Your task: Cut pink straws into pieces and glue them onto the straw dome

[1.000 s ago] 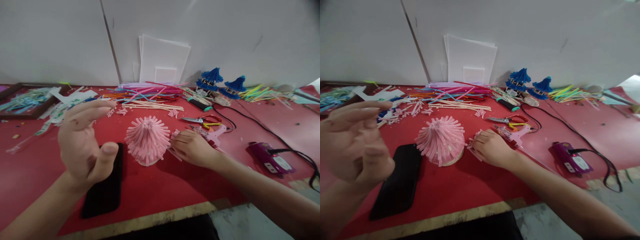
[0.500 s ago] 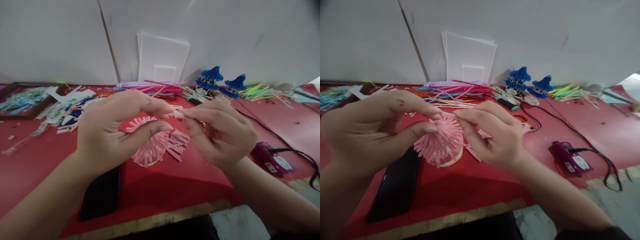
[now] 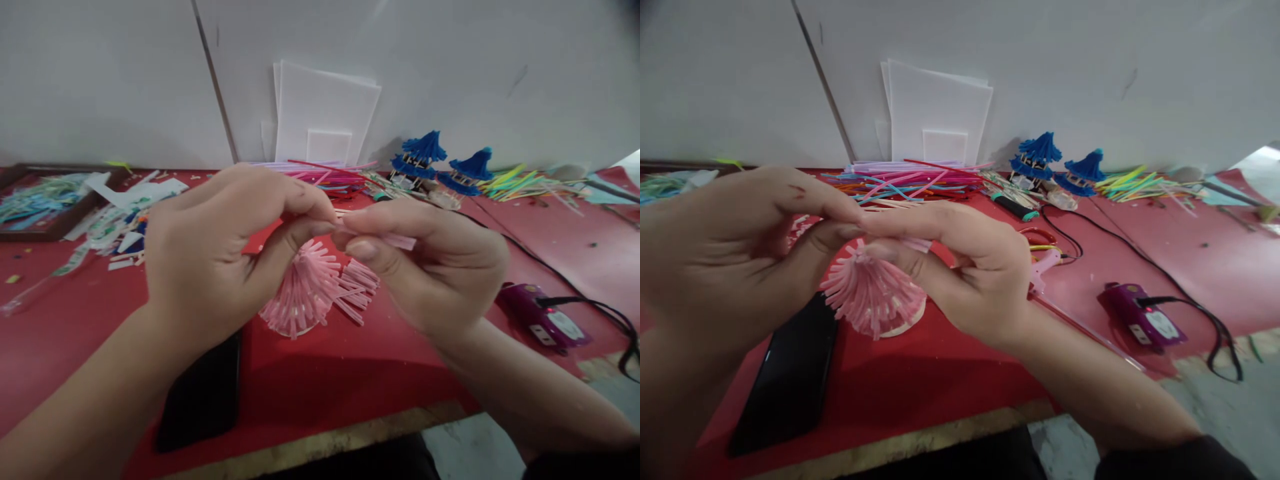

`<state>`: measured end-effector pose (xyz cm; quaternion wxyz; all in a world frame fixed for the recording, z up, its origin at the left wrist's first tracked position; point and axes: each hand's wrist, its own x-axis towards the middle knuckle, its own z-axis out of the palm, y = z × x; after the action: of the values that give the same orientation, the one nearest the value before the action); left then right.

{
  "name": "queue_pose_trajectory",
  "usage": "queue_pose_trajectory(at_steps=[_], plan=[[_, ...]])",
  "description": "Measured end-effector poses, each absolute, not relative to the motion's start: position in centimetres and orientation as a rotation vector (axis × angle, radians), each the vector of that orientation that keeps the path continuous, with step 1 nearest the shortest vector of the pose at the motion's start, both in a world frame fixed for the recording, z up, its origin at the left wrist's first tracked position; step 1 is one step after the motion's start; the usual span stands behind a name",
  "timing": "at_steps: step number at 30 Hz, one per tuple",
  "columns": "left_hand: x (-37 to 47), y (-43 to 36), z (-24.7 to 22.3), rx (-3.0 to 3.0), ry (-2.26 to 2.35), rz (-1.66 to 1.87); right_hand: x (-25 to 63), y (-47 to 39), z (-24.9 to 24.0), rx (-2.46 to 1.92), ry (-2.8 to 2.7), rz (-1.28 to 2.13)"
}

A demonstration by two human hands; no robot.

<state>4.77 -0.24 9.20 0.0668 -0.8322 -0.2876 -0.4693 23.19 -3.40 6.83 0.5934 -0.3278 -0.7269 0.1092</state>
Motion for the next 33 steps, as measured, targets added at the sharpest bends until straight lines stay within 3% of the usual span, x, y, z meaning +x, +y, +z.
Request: queue_pose_trajectory(at_steps=[15, 26, 33], plan=[[3.1, 0.6, 10.9, -2.779, -0.38, -0.96, 24.7, -4.0, 6.2, -0.557, -1.977, 0.253], [2.6, 0.7, 11.6, -3.047, -0.48, -0.927, 26.3, -4.4, 5.9, -0.527, -2.219, 0.057], [2.1, 1.4, 11.6, -3.151, -0.694, -0.665, 24.7, -5.1, 3.6, -0.654, -1.954, -0.368]])
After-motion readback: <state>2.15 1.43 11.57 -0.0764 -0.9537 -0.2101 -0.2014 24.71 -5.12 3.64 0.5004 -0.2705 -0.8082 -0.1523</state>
